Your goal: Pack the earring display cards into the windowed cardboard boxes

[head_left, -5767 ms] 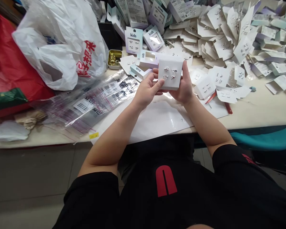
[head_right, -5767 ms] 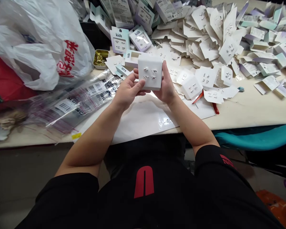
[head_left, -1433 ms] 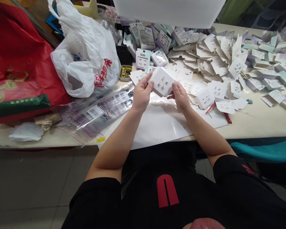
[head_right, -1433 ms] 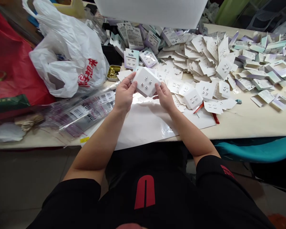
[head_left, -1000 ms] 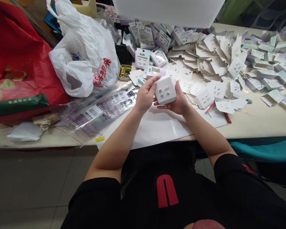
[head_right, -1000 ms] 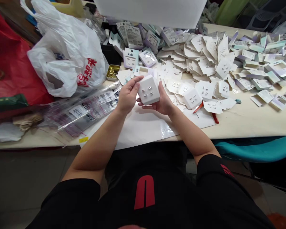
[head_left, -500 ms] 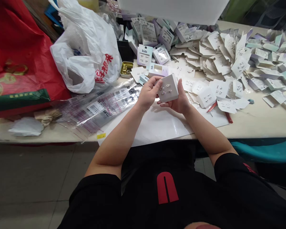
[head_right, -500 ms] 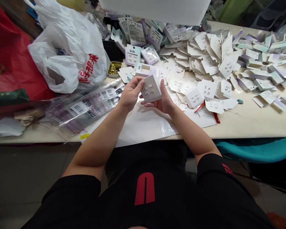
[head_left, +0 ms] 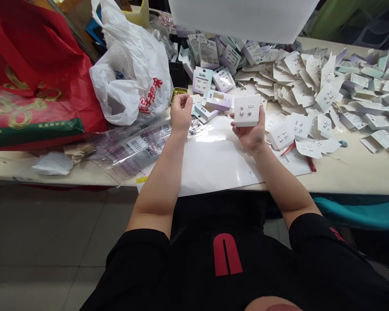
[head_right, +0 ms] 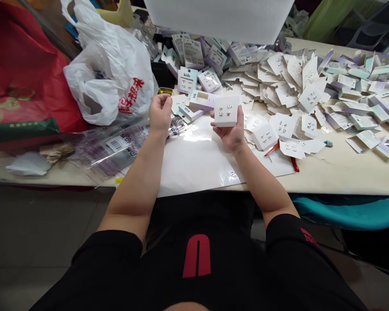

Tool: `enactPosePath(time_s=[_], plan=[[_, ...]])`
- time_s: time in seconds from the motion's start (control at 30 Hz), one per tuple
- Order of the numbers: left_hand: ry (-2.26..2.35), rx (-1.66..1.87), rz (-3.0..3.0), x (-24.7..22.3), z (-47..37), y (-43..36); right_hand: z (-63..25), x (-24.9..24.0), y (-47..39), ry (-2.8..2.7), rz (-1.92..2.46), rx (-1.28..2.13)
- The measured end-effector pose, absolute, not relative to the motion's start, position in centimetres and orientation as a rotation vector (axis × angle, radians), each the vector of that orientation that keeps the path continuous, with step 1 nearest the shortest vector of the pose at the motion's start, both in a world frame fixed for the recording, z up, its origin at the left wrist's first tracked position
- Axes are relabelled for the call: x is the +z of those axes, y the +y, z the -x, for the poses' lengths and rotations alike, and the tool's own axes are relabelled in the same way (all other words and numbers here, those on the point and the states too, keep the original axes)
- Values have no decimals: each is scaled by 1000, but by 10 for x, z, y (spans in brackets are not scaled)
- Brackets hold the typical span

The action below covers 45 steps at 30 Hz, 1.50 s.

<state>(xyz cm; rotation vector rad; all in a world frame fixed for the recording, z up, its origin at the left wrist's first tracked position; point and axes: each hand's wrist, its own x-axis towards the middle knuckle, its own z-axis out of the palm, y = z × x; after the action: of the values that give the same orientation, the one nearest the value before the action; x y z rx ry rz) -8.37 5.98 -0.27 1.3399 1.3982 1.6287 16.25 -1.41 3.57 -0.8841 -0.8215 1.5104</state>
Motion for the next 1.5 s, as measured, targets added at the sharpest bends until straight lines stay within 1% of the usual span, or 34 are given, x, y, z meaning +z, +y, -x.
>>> enactPosePath(time_s=[0.07, 0.17, 0.33, 0.43, 0.57, 0.67, 0.73, 0.8, 0.9, 0.97, 1.03, 1.13, 1.23, 1.37, 1.5], plan=[[1560, 1552, -1404, -1, 81, 59, -165, 34, -8, -756, 881, 1504], [1686, 1316, -1577, 10, 74, 49, -167, 33, -1, -636, 855, 1501], [1713, 976, -1886, 36, 66, 53, -168, 38, 2, -502, 761, 1538], [1712, 708, -2068, 48, 58, 75, -169, 41, 1, -501, 707, 1587], [1580, 318, -2384, 61, 38, 107, -173, 40, 2, -497, 658, 1602], [1556, 100, -2427, 66, 24, 120, -178, 39, 6, -472, 640, 1627], [1609, 37, -2405, 66, 20, 124, -181, 38, 10, -463, 632, 1649], [1680, 144, -2403, 63, 22, 126, -182, 38, 12, -458, 634, 1655], [1710, 689, -2327, 55, 38, 123, -181, 38, 12, -459, 656, 1635], [1652, 1051, -2158, 47, 51, 116, -180, 38, 10, -484, 685, 1611], [1529, 1226, -2054, 36, 60, 101, -178, 38, 6, -543, 726, 1590], [1341, 1252, -2024, 20, 63, 72, -178, 39, 1, -666, 797, 1571], [1260, 1239, -2059, 11, 60, 46, -179, 44, -3, -774, 851, 1532], [1257, 1164, -2057, 12, 59, 32, -178, 61, -12, -891, 929, 1501], [1314, 1138, -2075, 20, 60, 28, -180, 75, -23, -1082, 909, 1577]])
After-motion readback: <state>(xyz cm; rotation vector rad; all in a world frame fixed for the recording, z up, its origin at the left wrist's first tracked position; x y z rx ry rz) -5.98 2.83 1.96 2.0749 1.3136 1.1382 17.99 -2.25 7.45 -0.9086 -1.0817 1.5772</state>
